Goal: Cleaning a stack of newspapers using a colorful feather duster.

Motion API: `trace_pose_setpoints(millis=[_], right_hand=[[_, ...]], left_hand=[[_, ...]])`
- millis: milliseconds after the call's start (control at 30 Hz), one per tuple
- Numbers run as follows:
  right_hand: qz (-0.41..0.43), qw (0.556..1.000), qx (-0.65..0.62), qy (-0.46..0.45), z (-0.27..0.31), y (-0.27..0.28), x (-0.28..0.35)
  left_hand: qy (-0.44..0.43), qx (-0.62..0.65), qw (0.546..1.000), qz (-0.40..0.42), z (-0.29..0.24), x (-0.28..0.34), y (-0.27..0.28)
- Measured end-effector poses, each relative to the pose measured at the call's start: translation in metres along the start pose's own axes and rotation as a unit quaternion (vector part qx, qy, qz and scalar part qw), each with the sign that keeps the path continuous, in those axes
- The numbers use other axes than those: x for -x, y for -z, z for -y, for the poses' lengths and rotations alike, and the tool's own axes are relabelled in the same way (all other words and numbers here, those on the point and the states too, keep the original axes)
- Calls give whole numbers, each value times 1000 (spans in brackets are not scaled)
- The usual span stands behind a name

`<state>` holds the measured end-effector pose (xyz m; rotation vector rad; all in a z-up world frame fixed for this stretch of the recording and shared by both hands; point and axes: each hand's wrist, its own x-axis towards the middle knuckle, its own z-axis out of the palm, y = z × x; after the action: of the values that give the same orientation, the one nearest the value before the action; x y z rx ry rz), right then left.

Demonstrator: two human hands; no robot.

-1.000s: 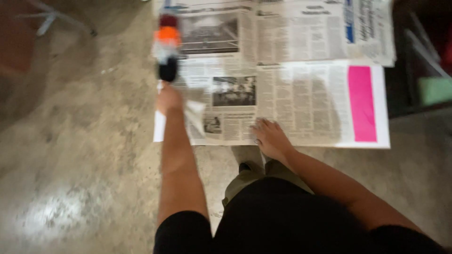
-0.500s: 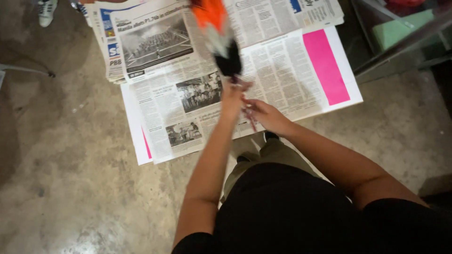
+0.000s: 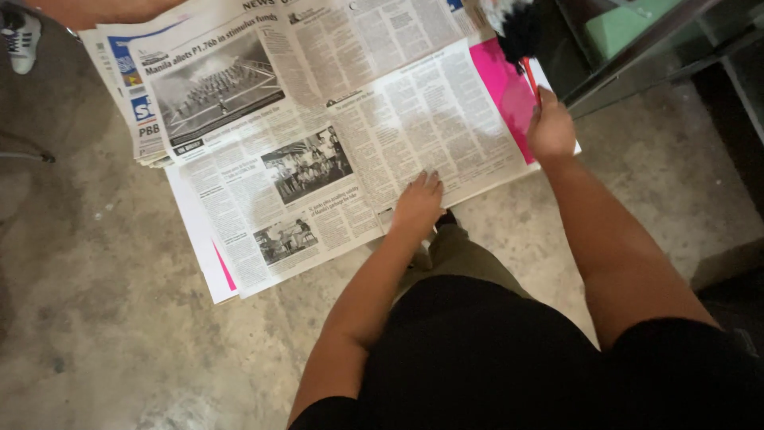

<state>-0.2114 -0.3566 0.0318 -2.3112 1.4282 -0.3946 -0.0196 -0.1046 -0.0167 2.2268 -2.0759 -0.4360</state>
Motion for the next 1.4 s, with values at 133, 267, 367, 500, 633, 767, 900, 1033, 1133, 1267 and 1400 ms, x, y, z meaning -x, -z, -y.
trace_pose_setpoints(millis=[133,267,367,500,633,767,900,1033,1133,1267,1400], right_hand=[[82,984,149,-52,-34,-17,-14],[21,990,135,-34,-11,-4,4],[-30,995,96,-19,-27,-32,21],[47,993,68,-82,-41,-60,43],[80,988,-4,-133,-39,-55,49],[19,992,-21,-124,-61,-63,40],[6,997,11,-81,-37,-44,48],[-12,992,100,-79,-25,-46,52],[-21,991,117,-60,-12,-40,60],[-52,987,120,-88,-1,-39,57],[-55,989,-57,-128,38,-54,58]], left_hand=[[-38,-18,999,-7,2,13,17],[-45,-7,999,-15,-1,21,35],[-54,10,998,-24,5,16,19],[-77,6,996,-51,7,17,23],[-58,57,997,-18,7,16,26],[-46,60,997,-21,5,16,25],[-36,57,997,-33,3,18,23],[-34,47,998,-15,4,15,17],[-27,49,998,-4,3,17,20],[-7,133,991,12,2,28,35],[5,206,978,-13,11,19,30]])
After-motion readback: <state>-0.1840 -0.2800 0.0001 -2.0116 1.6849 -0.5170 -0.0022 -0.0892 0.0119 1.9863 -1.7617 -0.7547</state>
